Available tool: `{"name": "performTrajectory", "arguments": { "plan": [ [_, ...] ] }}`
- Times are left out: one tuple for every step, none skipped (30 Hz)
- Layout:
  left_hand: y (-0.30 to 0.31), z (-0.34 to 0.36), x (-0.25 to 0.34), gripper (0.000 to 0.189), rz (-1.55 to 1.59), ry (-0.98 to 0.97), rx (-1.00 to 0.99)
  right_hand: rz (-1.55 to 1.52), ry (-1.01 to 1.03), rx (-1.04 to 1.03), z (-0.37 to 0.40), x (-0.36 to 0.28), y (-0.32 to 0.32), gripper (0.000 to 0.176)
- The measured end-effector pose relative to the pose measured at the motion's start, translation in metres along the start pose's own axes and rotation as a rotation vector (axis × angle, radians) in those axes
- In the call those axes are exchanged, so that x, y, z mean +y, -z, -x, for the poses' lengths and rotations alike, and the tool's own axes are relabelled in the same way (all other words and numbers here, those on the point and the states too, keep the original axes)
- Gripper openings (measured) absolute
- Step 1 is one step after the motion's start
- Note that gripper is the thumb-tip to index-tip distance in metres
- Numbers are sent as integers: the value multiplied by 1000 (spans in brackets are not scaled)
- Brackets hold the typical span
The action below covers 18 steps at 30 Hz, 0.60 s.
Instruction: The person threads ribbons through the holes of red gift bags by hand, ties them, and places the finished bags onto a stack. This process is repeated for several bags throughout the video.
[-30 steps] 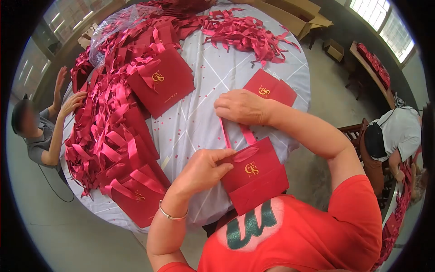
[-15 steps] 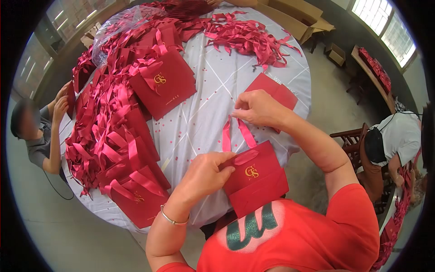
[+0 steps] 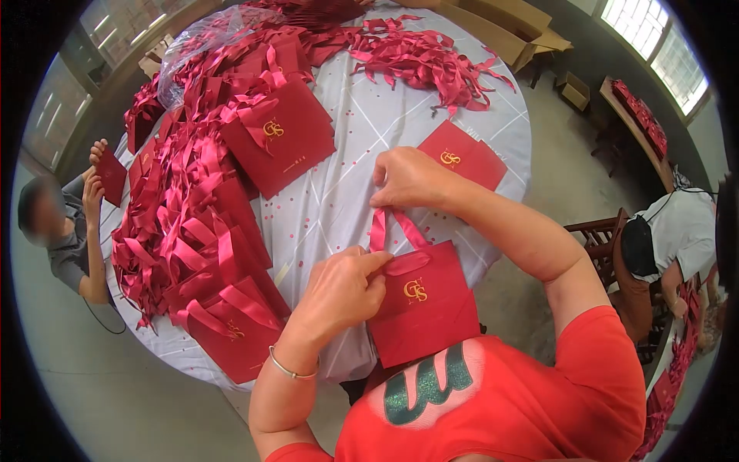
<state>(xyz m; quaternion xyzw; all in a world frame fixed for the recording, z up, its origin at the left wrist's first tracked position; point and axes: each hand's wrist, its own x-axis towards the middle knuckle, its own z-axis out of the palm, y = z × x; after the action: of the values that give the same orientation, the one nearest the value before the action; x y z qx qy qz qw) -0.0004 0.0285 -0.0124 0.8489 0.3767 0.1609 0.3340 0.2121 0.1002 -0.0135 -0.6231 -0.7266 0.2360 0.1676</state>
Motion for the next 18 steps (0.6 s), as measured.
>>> {"name": "performTrajectory", "arguments": {
  "plan": [
    [1,0,2,32,-27,7,-13,22,18,5,-2,1,-3,31],
    [2,1,3,31,-54,14,-28,44,34,10,-4,2,-5,30],
    [1,1,3,31,-54,13,-31,43,31,10,-5,0,-5,30],
    [-1,1,4,30,-73,13,-15,19,-1,-24,-6,-1,-5,28],
    [-2,1,4,29,-92,12,0,-5,-34,-58,-6,-1,-4,26],
    [-2,1,4,29,-90,9,-3,-5,-38,-58,-7,1,-4,26],
    [0,2,5,27,-89,14,-29,-71,-39,-50,-9,3,-4,25],
    [1,2,5,26,-88,20,-52,-135,-38,-42,-10,5,-4,25],
    [1,1,4,26,-84,21,-52,-133,-39,-45,-10,6,-4,25],
    [-1,0,1,24,-57,-6,-59,-198,-51,-3,-10,7,-5,26],
    [-2,0,-1,23,-31,-33,-68,-264,-63,38,-9,8,-6,26],
    [-4,1,-2,23,-29,-29,-68,-264,-63,34,-8,5,-7,26],
    [-5,1,-3,23,-11,-32,-66,-304,-120,-16,-7,1,-8,26],
    [-6,1,-3,23,6,-36,-63,-345,-176,-62,-7,-1,-8,27],
    [-7,1,-4,23,4,-37,-62,-345,-174,-60,-6,1,-8,27],
    [-7,2,-4,23,3,-31,-45,-332,-116,-10,-6,5,-10,25],
    [-8,2,-3,24,2,-24,-27,-318,-57,40,-6,8,-10,24],
    [-8,3,-3,24,1,-24,-24,-317,-54,41,-6,9,-9,24]
  ]
}}
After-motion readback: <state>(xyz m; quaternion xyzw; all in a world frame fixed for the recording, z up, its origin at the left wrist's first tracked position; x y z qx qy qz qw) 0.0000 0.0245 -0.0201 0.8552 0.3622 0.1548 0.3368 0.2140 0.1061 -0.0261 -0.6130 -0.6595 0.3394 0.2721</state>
